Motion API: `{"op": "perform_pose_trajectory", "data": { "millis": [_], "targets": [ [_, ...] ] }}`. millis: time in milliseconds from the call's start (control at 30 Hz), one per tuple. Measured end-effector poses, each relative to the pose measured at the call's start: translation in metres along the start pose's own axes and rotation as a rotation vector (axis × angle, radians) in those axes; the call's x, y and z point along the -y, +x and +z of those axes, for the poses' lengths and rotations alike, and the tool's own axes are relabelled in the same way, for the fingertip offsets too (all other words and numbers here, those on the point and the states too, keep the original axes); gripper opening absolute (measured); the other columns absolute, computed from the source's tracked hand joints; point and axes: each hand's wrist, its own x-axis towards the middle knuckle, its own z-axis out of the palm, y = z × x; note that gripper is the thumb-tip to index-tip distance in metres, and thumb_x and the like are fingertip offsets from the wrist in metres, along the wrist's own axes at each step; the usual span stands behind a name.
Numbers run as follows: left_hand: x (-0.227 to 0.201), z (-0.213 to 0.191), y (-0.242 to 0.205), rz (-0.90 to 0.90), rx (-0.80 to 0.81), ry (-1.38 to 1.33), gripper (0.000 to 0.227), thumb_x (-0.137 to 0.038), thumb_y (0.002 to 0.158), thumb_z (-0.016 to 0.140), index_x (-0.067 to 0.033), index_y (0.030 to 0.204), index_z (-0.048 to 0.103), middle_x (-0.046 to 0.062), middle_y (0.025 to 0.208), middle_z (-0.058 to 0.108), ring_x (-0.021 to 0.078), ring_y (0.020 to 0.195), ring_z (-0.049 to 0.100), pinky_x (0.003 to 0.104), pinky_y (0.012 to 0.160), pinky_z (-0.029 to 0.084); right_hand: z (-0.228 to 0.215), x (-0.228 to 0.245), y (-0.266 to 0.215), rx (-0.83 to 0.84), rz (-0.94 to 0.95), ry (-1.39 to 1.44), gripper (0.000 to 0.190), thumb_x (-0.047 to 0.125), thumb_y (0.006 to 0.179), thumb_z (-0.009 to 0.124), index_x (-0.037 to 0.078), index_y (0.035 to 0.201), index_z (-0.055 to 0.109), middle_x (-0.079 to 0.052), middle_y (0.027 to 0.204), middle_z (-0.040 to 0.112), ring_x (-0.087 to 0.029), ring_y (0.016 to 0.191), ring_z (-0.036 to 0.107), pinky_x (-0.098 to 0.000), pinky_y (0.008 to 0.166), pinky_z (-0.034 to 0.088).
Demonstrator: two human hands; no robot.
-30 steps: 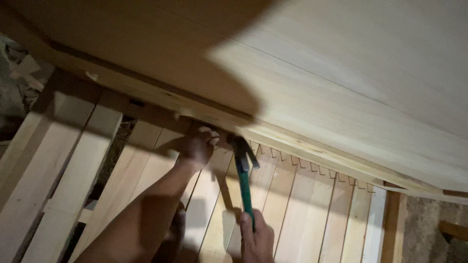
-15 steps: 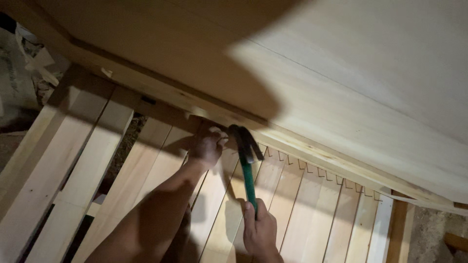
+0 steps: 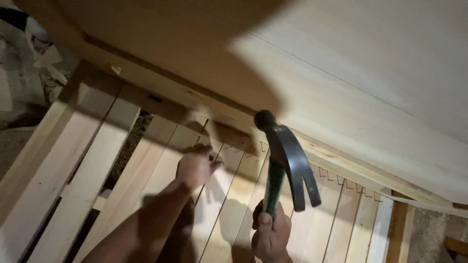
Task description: The person hammers nails into a wooden frame using a hammer. They repeatedly place nails and strike them to secure the frame to the floor.
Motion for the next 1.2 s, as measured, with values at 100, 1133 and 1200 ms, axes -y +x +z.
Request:
{"op": "perform_pose_trajectory", "data": {
  "millis": [100, 1133, 1200],
  "targets": [
    [-0.010, -0.012, -0.007, -0.072, 0.046, 0.060, 0.054, -0.056, 0.083, 0.073, -0.0087, 0.110, 0.072, 0.014, 0.102, 0.075, 0.0313, 0.092, 0.072, 0.043, 0.079, 0.056, 0.009, -0.005, 0.011, 0.099, 0.347, -0.250, 0.040, 0.043, 0.100, 0.047, 0.007, 0.093, 0.062, -0.009, 0.056, 0.059, -0.022, 0.048, 0.060, -0.0374, 0.049, 0.048],
    [-0.010, -0.027, 0.009, -0.858, 0.264, -1.523, 0.041, -0.004, 0.102, 0.031, -0.0150, 0.137, 0.049, 0.013, 0.125, 0.068, 0.0325, 0.105, 0.079, 0.028, 0.066, 0.051, 0.028, -0.058, -0.073, 0.183, 0.940, -0.275, 0.052, 0.047, 0.099, 0.045, 0.007, 0.107, 0.076, -0.011, 0.078, 0.079, -0.015, 0.074, 0.078, -0.0325, 0.076, 0.060],
    [-0.009, -0.024, 0.020, -0.815, 0.161, -1.535, 0.037, -0.015, 0.104, 0.037, -0.0087, 0.136, 0.054, 0.014, 0.124, 0.073, 0.0318, 0.102, 0.079, 0.027, 0.075, 0.056, 0.030, -0.058, -0.075, 0.160, 0.907, -0.283, 0.053, 0.048, 0.099, 0.044, 0.006, 0.106, 0.075, -0.010, 0.079, 0.079, -0.015, 0.075, 0.080, -0.0323, 0.078, 0.060]
  ]
}}
